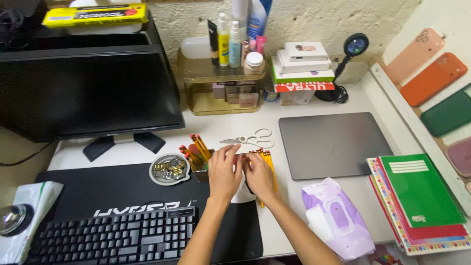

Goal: The person wipes a small rectangular object and a white case with a tissue, then places them on a shelf. They then remove pencils and scissors from a holder, arrange the pencils on the desk, and place the scissors down.

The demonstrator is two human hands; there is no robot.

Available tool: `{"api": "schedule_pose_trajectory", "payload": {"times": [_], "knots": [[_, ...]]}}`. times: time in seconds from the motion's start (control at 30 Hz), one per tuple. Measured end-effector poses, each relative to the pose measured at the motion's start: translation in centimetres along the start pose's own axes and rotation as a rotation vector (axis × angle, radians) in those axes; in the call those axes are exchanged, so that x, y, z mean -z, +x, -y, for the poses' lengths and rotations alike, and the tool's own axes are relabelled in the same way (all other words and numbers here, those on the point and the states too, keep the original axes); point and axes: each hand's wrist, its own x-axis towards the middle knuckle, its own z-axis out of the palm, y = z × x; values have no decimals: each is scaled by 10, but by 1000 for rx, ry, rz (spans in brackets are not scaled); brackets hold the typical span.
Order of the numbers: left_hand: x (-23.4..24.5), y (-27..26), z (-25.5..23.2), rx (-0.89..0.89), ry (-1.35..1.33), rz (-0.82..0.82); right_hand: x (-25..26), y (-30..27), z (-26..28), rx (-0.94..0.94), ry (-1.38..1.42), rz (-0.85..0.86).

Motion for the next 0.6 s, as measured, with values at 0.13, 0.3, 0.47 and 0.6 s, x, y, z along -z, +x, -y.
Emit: {"api": "schedule_pose_trajectory", "payload": {"times": [0.13, 0.3, 0.47, 0.6], "knots": [[24, 6, 2, 26, 38, -102, -12, 2, 15, -16, 42, 33], [52, 7, 5, 52, 126, -233, -27, 2, 28, 87, 46, 39], [67, 4, 17, 199, 96, -357, -35, -1, 50, 154, 66, 69], [73, -3, 34, 293, 62, -367, -45, -2, 63, 155, 122, 100]]}}
